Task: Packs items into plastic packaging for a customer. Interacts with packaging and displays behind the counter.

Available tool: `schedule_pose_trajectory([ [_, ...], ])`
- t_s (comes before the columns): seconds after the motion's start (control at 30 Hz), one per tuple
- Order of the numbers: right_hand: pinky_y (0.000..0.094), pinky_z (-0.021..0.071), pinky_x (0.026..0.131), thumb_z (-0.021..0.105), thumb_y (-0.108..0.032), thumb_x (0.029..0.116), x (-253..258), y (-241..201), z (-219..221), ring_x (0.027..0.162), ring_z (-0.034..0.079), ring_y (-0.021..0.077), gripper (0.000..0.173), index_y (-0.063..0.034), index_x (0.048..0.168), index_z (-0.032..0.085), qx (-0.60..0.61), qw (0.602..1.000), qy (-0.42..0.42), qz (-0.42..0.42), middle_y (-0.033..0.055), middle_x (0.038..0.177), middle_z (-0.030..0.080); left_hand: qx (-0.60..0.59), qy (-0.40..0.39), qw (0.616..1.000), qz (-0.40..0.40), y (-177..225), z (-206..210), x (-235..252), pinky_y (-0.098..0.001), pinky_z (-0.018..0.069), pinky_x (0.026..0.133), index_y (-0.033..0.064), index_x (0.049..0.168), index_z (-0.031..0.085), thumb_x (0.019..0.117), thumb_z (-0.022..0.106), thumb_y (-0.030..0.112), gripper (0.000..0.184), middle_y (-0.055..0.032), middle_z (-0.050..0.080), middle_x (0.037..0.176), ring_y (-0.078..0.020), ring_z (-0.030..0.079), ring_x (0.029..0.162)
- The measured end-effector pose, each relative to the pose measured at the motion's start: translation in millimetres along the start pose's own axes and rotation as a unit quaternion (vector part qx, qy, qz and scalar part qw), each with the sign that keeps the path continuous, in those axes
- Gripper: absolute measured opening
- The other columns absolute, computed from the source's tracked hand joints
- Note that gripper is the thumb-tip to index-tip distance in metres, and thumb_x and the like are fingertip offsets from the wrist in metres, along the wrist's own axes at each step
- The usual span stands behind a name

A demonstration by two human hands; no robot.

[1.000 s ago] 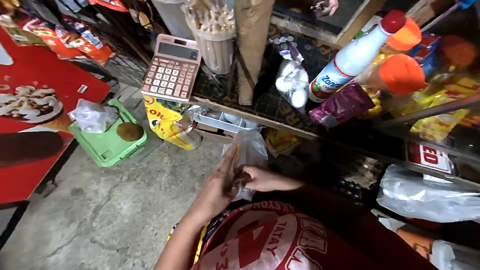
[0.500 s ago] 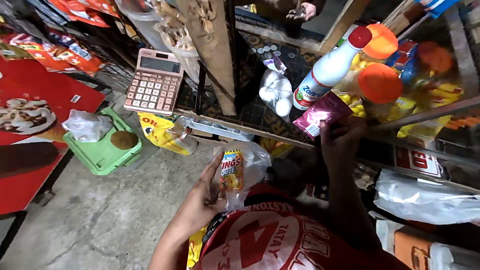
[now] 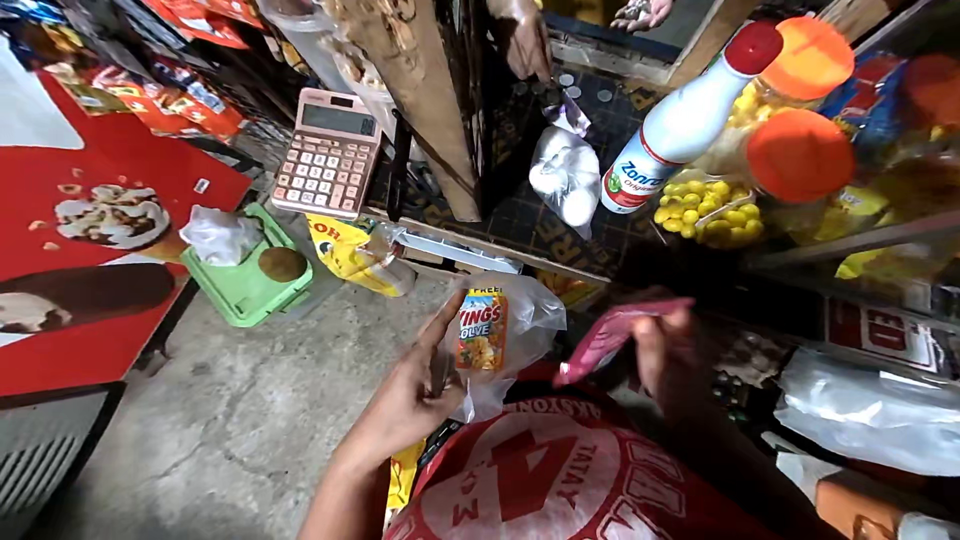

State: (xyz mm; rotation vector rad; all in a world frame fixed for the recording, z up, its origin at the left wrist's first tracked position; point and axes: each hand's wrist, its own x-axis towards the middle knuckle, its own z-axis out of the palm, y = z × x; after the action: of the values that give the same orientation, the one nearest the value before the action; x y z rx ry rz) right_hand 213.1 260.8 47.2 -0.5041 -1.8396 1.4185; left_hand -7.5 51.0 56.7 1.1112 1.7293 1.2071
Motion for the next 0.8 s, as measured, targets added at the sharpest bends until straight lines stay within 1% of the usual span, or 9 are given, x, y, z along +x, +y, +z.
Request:
schedule_pose_trajectory([
  [0.13,0.0286,0.0586,0.089,0.045,-0.016,0.1088,8,19,47,0.096,0.069,0.0076,0.03,0.0064,0.121,0.061,0.02,0.974,-0.18,0.134,0.0083,0.103,0.071,0.054,-0.002,0.999,-0.008,6,10,2,-0.0218,0.0559,0.087,0.0157,0.159,0.035,0.0787,0.066,0.013,0.087,-0.0044,0.05,0.151,0.0004,0.064,0.105],
  [0.23,0.0344,0.0529,0.093,0.043,-0.017,0.1086,26,42,63,0.1,0.066,0.0156,0.033,0.006,0.124,0.062,-0.007,0.895,-0.335,0.294,0.0159,0.11,0.068,0.083,-0.003,0.997,-0.004,11,18,0,-0.0217,0.0557,0.077,0.0124,0.159,0.034,0.0798,0.065,0.013,0.085,-0.0085,0.052,0.147,-0.0002,0.063,0.09],
  [0.37,0.0351,0.0534,0.097,0.047,-0.014,0.1073,20,69,77,0.11,0.065,0.0168,0.034,0.0044,0.135,0.055,0.023,0.882,-0.243,0.402,0.0169,0.123,0.065,0.092,-0.028,0.995,0.007,14,30,-4,-0.0263,0.057,0.072,0.0111,0.16,0.032,0.0759,0.066,0.008,0.091,-0.0108,0.046,0.155,-0.0041,0.064,0.085],
  [0.43,0.0391,0.0488,0.106,0.05,-0.016,0.1056,23,53,66,0.12,0.064,0.0225,0.044,0.0045,0.144,0.048,-0.079,0.88,-0.307,0.355,0.0194,0.13,0.065,0.071,-0.035,0.997,0.007,12,32,-5,-0.0248,0.0572,0.075,0.0107,0.16,0.031,0.0747,0.066,0.006,0.093,-0.0106,0.042,0.158,-0.0033,0.065,0.09],
  [0.5,0.0406,0.0567,0.091,0.051,-0.023,0.1068,28,19,49,0.099,0.071,0.0239,0.04,0.0029,0.136,0.059,-0.166,0.883,-0.35,0.264,0.0176,0.116,0.071,0.029,-0.03,0.999,0.002,6,33,-4,-0.0207,0.0563,0.075,0.0098,0.16,0.03,0.074,0.066,0.004,0.094,-0.0097,0.039,0.159,0.0007,0.064,0.091],
  [0.6,0.0347,0.0601,0.066,0.058,-0.016,0.1015,39,-8,32,0.07,0.07,0.0164,0.023,-0.0025,0.109,0.075,-0.252,0.95,-0.185,0.019,0.0088,0.086,0.074,-0.015,-0.021,1.0,-0.002,1,32,-5,-0.0181,0.0556,0.083,0.008,0.16,0.03,0.0748,0.066,0.002,0.092,-0.0083,0.04,0.159,0.0027,0.063,0.102],
  [0.7,0.0473,0.0595,0.083,0.061,-0.02,0.1006,93,-3,35,0.101,0.072,0.0334,0.033,0.0012,0.126,0.066,-0.408,0.906,-0.071,-0.084,0.0202,0.114,0.071,-0.018,-0.008,1.0,0.008,-1,33,-8,-0.022,0.0552,0.094,0.0065,0.16,0.03,0.0765,0.065,0.003,0.09,-0.008,0.041,0.16,-0.002,0.06,0.12],
  [0.77,0.0511,0.0425,0.113,0.063,-0.026,0.1,129,10,46,0.14,0.048,0.0409,0.06,0.0051,0.148,0.045,-0.469,0.88,-0.075,-0.013,0.0264,0.149,0.05,-0.026,0.0,1.0,0.01,1,35,-11,-0.0223,0.0549,0.096,0.006,0.16,0.029,0.0764,0.065,0.002,0.091,-0.0079,0.041,0.159,-0.0028,0.06,0.122],
  [0.8,0.0497,0.0347,0.12,0.065,-0.028,0.0993,143,20,51,0.148,0.038,0.0408,0.069,0.0065,0.152,0.038,-0.48,0.873,-0.079,0.027,0.027,0.157,0.04,-0.033,0.004,0.999,0.012,3,36,-12,-0.0217,0.0548,0.096,0.0058,0.16,0.029,0.0761,0.065,0.001,0.091,-0.0077,0.041,0.159,-0.0026,0.06,0.121],
])
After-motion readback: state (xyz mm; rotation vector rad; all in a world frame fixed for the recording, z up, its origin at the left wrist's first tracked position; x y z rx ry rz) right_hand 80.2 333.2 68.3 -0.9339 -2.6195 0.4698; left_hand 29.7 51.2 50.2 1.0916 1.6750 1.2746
